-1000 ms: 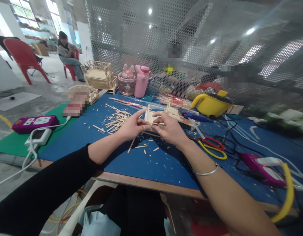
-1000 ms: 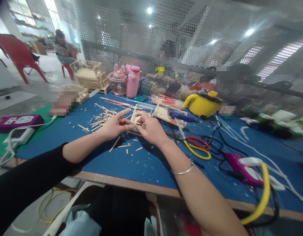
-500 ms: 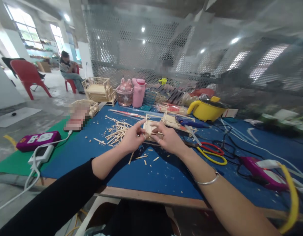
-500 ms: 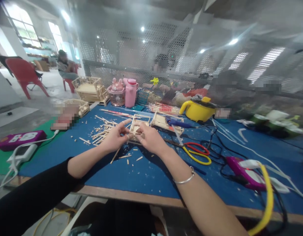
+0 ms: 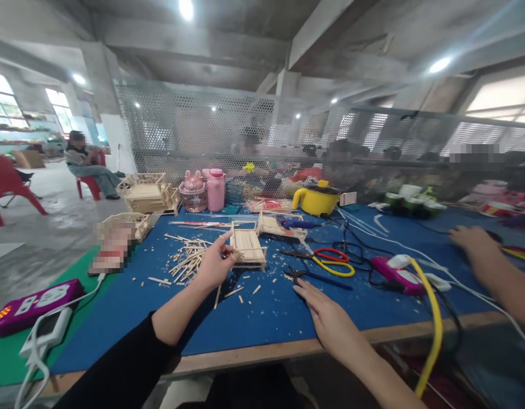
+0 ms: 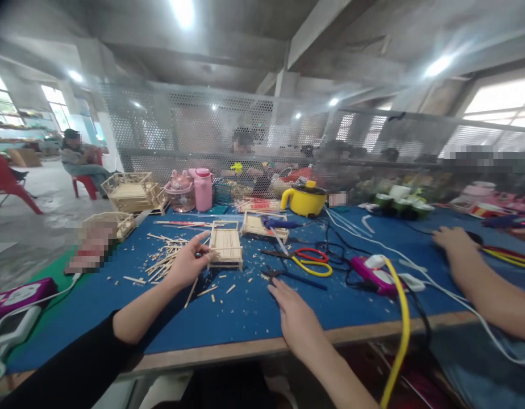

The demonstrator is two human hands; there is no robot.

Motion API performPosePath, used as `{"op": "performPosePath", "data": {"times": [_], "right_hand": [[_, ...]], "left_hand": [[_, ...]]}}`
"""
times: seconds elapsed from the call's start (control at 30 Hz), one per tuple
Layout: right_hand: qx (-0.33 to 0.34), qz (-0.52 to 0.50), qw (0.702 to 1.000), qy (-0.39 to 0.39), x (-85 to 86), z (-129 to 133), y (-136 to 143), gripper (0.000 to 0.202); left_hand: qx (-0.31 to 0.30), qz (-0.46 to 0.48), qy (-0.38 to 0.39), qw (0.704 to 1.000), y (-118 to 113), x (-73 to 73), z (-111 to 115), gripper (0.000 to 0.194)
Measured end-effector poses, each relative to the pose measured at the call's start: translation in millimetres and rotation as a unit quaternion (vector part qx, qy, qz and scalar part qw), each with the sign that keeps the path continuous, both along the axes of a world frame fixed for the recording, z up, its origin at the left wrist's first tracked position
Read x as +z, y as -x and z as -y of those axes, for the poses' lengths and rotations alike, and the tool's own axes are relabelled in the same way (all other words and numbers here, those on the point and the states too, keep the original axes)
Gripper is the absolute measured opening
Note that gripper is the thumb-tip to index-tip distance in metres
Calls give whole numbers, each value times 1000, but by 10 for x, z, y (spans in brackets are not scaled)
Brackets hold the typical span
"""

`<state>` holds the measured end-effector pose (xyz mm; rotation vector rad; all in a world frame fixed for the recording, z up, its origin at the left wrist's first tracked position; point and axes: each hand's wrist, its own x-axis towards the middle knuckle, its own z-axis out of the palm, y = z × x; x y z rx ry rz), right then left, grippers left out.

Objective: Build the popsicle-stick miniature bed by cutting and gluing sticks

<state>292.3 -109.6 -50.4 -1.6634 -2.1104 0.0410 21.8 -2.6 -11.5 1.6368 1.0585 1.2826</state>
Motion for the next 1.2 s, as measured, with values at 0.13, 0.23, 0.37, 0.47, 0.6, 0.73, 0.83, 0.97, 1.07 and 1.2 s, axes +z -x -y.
{"op": "performPosePath", "data": {"times": [0.13,0.23,0.37,0.47,0.6,0.73,0.83,0.97,1.07,1.2], "right_hand": [[-14,12,999,38,250,-142,121,49],[2,-1,1000,6,650,-235,345,35],[123,-75,986,-85,1081,-562,709,48],[217,-128,967,24,1113,-913,907,51],[250,-176,950,61,868,-1185,998,26],[244,-240,938,58,660,-1222,984,23],[236,-260,935,51,605,-1237,970,20],[239,-261,934,48,597,-1243,968,17],[235,-255,937,41,627,-1202,973,22],[224,-226,948,21,713,-1131,979,30]], "left_hand": [[-4,2,1,1000,-5,10,-1,66],[0,-4,-2,1000,-2,11,0,67],[-6,-2,-3,1000,11,-8,-10,66],[-9,13,0,1000,16,-18,-22,66],[-11,16,13,1000,12,-6,-20,68],[-6,11,11,1000,2,20,2,67],[-8,7,21,1000,14,39,11,67],[-70,-8,26,997,90,47,-11,68],[-102,-15,29,994,156,30,-38,76],[-99,-5,27,995,170,5,-47,83]]}}
